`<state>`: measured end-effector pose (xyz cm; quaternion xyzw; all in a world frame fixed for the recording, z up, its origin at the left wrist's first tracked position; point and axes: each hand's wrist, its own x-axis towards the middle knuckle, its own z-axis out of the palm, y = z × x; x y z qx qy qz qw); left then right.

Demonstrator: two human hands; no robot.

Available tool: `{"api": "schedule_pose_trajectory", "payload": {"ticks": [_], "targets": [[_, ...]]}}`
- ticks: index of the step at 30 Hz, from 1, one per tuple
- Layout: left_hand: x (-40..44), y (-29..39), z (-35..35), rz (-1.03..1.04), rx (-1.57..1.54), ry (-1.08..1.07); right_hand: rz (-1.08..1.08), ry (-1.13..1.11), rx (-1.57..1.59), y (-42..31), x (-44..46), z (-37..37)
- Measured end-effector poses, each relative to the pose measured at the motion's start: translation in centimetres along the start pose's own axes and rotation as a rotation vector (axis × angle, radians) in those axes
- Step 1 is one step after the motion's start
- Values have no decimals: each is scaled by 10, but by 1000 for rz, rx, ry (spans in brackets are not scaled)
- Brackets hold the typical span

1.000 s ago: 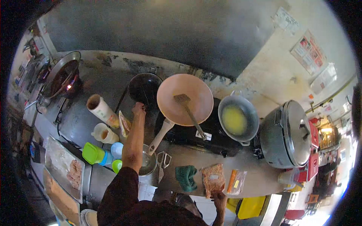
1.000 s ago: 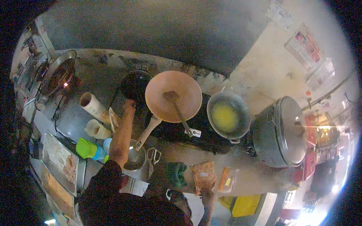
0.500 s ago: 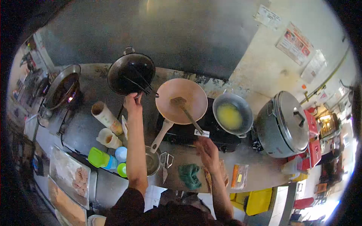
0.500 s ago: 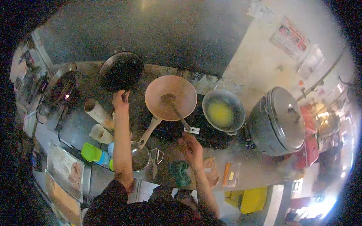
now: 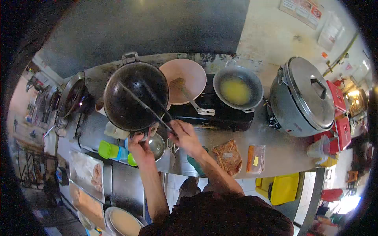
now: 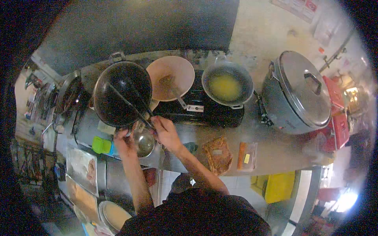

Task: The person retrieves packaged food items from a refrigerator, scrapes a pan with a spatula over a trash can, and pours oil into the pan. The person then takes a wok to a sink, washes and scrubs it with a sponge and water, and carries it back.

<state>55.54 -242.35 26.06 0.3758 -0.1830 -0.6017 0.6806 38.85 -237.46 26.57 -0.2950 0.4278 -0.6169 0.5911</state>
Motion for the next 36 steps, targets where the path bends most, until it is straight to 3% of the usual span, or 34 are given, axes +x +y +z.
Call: {"api": "schedule_pose_trajectory", "payload": {"ticks": [3,7,10,12,13,14,16,17,20,21,27,30,31,34,36], "targets": [[-47,14,-14,28,-2,96,-106,181,-7,-49,-32,-34],[-114,43,-72,149,73,170,-386,342,-172,-50,-2,-137],[-180,62,-108,278,171,238,-397,503,-388,-55,-6,-196],[-221,75,-155,258,194,471,-429,637,-458,-38,-8,-231],[-242,78,-179,268,194,421,-434,642,-502,-20,-11,-255],[-259,80,-193,281,199,380,-388,656,-438,-13,-18,-262],[-285,75,-189,385,311,521,-286,678,-312,3,-31,-267],[-297,74,-188,435,370,593,-368,733,-373,18,-25,-275],[-325,78,-232,373,358,649,-358,677,-411,18,-23,-272],[-332,75,-237,365,352,726,-260,765,-441,15,-11,-274],[-349,67,-234,327,261,726,-45,641,-228,-13,10,-252],[-350,65,-234,315,182,748,-208,738,-1417,-30,-6,-234],[-347,66,-232,310,156,735,-235,774,-1448,-46,-18,-208],[-339,65,-226,300,168,638,-416,563,-1301,-59,-4,-141],[-325,67,-223,285,179,590,-566,358,-1414,-28,36,-111]]}}
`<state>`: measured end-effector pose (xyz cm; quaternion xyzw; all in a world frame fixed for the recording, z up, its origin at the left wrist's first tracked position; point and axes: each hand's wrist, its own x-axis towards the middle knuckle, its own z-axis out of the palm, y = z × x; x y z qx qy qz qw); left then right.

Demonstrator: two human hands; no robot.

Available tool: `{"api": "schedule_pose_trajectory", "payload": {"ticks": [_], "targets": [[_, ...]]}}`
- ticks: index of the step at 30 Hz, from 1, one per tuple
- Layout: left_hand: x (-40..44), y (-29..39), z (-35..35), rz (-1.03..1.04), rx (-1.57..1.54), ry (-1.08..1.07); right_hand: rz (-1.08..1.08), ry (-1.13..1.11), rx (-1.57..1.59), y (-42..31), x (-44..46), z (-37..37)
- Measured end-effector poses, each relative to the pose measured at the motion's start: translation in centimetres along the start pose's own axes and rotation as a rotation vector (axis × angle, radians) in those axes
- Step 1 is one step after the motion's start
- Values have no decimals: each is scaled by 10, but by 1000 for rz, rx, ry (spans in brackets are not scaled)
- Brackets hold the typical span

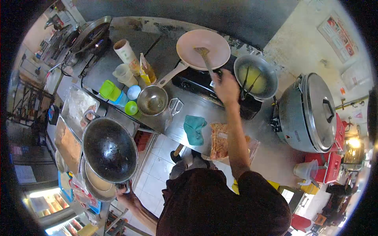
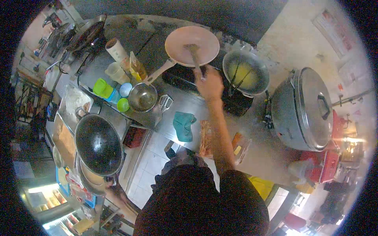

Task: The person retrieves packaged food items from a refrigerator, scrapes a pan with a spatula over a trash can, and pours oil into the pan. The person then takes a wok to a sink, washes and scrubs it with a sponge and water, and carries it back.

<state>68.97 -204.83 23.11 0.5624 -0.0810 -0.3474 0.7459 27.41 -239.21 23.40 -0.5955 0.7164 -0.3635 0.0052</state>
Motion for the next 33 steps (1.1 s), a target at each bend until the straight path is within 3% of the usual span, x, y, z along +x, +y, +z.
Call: {"api": "schedule_pose_trajectory", "payload": {"ticks": [2,4,7,10,13,14,16,18,20,25,28,29,32,33], "targets": [[7,-1,10,-24,-20,11,87,-242,-152,-22,18,40],[20,-3,6,-60,-17,-173,33,-405,-144,-14,40,74],[4,7,53,-161,1,-165,42,-418,-217,2,63,94],[2,-12,63,-220,68,-261,60,-382,-183,5,74,46],[-1,-42,92,-439,125,-343,72,-167,160,60,72,40],[-3,-59,99,-420,107,-444,63,-136,308,69,64,25],[-1,-106,111,-532,110,-368,413,-420,704,59,40,-33],[22,-179,94,-553,246,-519,519,-474,1117,64,11,-74],[10,-200,128,-609,225,-537,479,-503,1315,82,-14,-97],[29,-252,135,-730,255,-570,564,-468,950,95,-33,-128],[40,-266,140,-784,233,-613,488,-299,679,98,-22,-107],[41,-262,138,-742,241,-633,304,-209,507,117,-20,-83],[68,-268,133,-934,417,-650,181,-131,343,94,0,-66],[79,-272,117,-647,578,-692,199,-149,255,104,12,-56]]}}
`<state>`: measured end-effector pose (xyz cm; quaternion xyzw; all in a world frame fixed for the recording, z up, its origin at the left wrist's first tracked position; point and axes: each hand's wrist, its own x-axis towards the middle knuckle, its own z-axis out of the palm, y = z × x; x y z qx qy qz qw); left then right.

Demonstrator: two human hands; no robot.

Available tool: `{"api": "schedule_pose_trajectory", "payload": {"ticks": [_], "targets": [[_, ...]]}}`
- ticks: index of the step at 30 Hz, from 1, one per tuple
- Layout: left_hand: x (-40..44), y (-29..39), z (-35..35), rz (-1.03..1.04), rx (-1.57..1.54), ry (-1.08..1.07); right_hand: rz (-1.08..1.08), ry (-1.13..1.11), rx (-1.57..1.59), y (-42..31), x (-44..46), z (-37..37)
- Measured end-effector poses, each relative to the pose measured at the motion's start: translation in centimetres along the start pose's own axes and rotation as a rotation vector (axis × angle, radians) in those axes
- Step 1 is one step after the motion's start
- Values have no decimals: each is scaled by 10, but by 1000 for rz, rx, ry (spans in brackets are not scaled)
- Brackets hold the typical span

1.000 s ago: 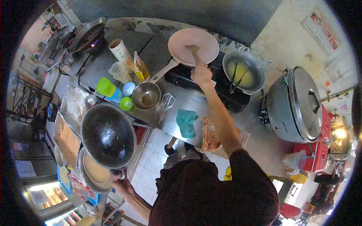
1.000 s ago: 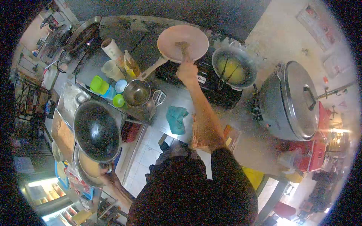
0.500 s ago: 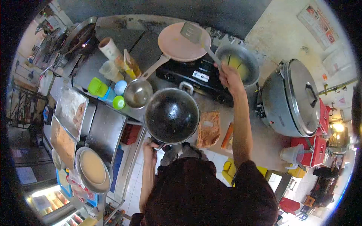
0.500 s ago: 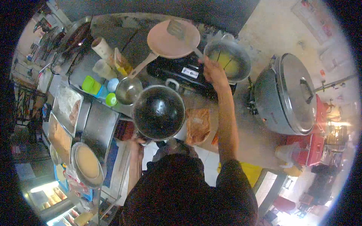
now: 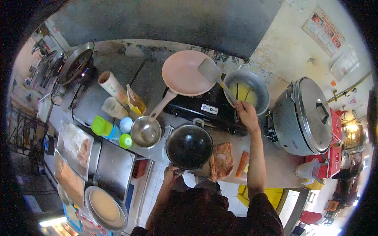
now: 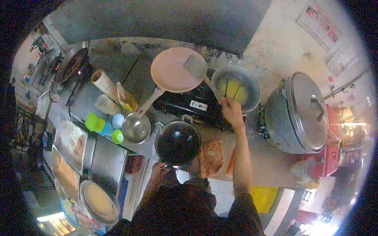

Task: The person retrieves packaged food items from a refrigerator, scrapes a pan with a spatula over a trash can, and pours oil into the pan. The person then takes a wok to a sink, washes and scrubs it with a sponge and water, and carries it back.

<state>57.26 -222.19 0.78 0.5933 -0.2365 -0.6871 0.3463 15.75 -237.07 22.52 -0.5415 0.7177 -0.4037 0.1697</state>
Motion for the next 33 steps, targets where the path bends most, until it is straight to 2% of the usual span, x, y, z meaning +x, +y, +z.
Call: {"api": "schedule_pose_trajectory", "payload": {"ticks": [2,3,4,6,8,11,14,16,18,21,24,25,27,28,30,32,33], "targets": [[19,-13,-31,420,434,187,-3,-93,-342,-20,34,-9],[-30,73,5,564,257,238,4,-136,-514,-37,53,-13],[-12,93,-6,781,632,351,58,-120,-622,-57,73,-11],[8,183,11,1055,784,208,107,-99,-791,-85,108,9],[29,263,51,1197,1142,325,105,-85,-861,-94,133,35],[101,284,66,986,1360,61,138,-56,-877,-75,159,76],[152,284,55,808,1007,-345,152,-1,-828,-40,182,103],[163,286,45,996,970,-369,101,-69,-787,-6,210,115],[173,286,34,1094,985,-345,-80,-86,-789,3,237,121],[162,301,35,1068,1018,-388,-298,-133,-755,9,278,132],[157,309,33,1012,1048,-429,-670,-222,-808,-41,278,125],[155,309,28,976,1042,-441,-689,-263,-874,-57,268,117],[157,309,25,568,874,-524,-743,-336,-1017,-90,254,100],[156,307,23,363,782,-557,-697,-318,-1118,-97,255,90],[164,304,23,100,480,-553,-589,-280,-1318,-96,268,66],[162,312,43,-109,264,-463,-582,-249,-1297,-90,289,58],[165,320,49,-203,215,-540,-573,-233,-1281,-87,292,63]]}}
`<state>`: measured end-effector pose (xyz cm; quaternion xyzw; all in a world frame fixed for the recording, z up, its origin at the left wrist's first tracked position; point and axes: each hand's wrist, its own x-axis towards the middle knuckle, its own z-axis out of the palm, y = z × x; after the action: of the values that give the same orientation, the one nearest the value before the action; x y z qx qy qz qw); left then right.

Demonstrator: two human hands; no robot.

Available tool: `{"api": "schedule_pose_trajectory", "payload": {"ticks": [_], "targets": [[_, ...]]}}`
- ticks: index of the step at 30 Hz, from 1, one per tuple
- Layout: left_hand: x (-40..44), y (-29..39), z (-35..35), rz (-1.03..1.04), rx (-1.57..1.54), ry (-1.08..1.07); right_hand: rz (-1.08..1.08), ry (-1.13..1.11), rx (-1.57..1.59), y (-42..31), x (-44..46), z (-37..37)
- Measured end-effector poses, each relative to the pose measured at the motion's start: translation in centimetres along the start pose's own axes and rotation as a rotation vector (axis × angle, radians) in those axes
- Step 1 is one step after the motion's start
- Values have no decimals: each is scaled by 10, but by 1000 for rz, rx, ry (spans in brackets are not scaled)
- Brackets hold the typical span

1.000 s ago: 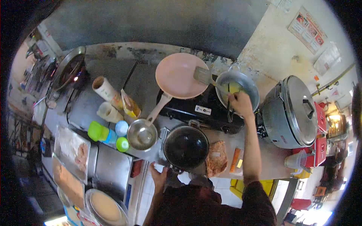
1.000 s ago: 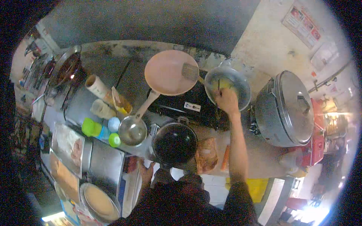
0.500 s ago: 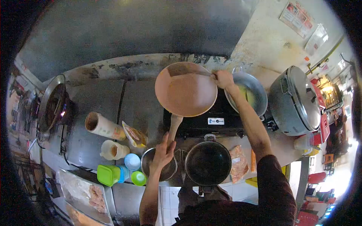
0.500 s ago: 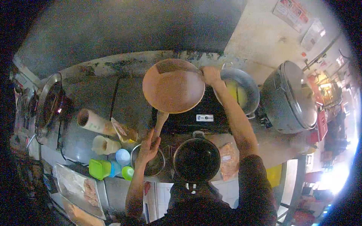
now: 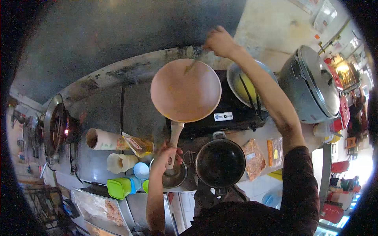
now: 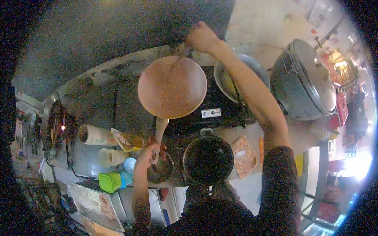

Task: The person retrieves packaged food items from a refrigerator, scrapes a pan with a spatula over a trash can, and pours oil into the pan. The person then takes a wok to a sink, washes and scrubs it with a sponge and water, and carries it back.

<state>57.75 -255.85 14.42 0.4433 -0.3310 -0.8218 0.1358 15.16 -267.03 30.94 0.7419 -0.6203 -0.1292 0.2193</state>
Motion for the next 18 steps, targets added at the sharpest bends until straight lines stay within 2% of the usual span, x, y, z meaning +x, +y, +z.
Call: {"api": "schedule_pose_trajectory", "payload": {"ticks": [2,3,4,7,10,12,15,18], "targets": [[3,16,-1,-146,-116,-175,2,51,-45,-33,17,13],[2,12,5,-60,-9,-226,-65,206,11,-55,25,30],[2,7,8,-36,40,-189,-133,364,64,-72,26,41],[-16,-10,9,30,154,-52,-301,275,86,-78,-13,-41],[-52,-9,24,103,253,58,-246,311,-97,-38,-41,-87],[-74,-4,36,187,298,78,52,218,247,-2,-45,-124],[-93,7,54,258,319,62,66,427,213,27,-54,-158],[-109,12,74,316,303,2,-130,436,461,7,-70,-167]]}}
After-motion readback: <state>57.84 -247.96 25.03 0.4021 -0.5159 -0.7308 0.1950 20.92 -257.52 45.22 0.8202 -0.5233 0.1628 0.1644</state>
